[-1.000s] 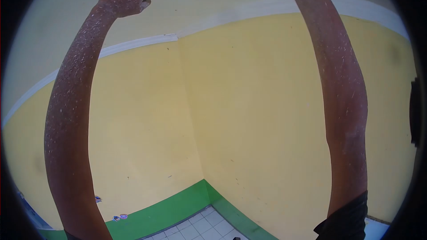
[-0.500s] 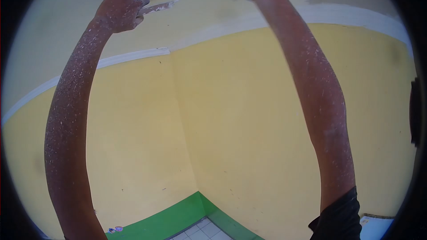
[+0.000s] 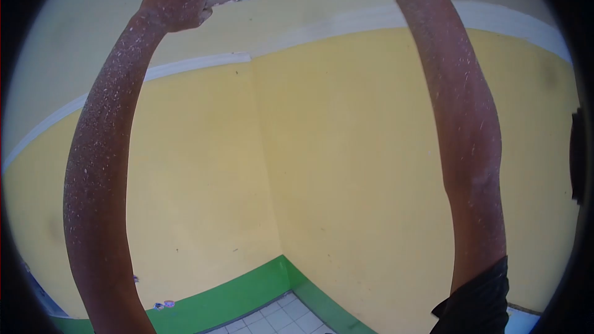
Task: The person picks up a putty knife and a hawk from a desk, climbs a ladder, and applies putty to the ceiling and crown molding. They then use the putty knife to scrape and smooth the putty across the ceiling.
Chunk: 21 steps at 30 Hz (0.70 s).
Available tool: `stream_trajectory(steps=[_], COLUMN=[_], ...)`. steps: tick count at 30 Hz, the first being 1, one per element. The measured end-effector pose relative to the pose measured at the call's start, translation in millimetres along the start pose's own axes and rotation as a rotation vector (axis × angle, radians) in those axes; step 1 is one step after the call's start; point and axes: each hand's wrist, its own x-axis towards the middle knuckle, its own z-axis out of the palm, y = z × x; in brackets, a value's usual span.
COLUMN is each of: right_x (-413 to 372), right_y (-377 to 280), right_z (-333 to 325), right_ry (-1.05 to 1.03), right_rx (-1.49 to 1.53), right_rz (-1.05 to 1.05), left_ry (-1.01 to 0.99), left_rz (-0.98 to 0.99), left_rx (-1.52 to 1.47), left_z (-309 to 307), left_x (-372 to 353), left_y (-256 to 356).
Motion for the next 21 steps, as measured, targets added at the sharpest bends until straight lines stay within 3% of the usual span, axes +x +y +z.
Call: stream_trajectory(steps=[2, 5, 6, 7, 13, 18, 21], right_x=[16, 35, 27, 25, 56, 25, 35], right_y=[46, 94, 74, 71, 115, 72, 84], right_z=[21, 32, 30, 31, 42, 23, 28], right_ry=[0.015, 0.025, 0.025, 0.027, 0.046, 0.042, 0.031], right_rx=[0.021, 0.005, 0.020, 0.024, -0.001, 0.062, 0.062], right_rz=[-0.127, -0.237, -0.251, -0.246, -0.317, -0.267, -0.313], left_ry=[-0.058, -0.396, -0.251, 0.362, 0.121, 0.134, 0.102], left_rz=[0.002, -0.017, 0.019, 0.183, -0.030, -0.050, -0.088], left_rx=[0.021, 0.109, 0.058, -0.246, -0.102, -0.081, -0.060], left_z=[-7, -38, -24, 24, 20, 22, 26], left_x=[0, -4, -3, -4, 3, 6, 2], left_y=[-2, 3, 1, -9, 9, 12, 14])
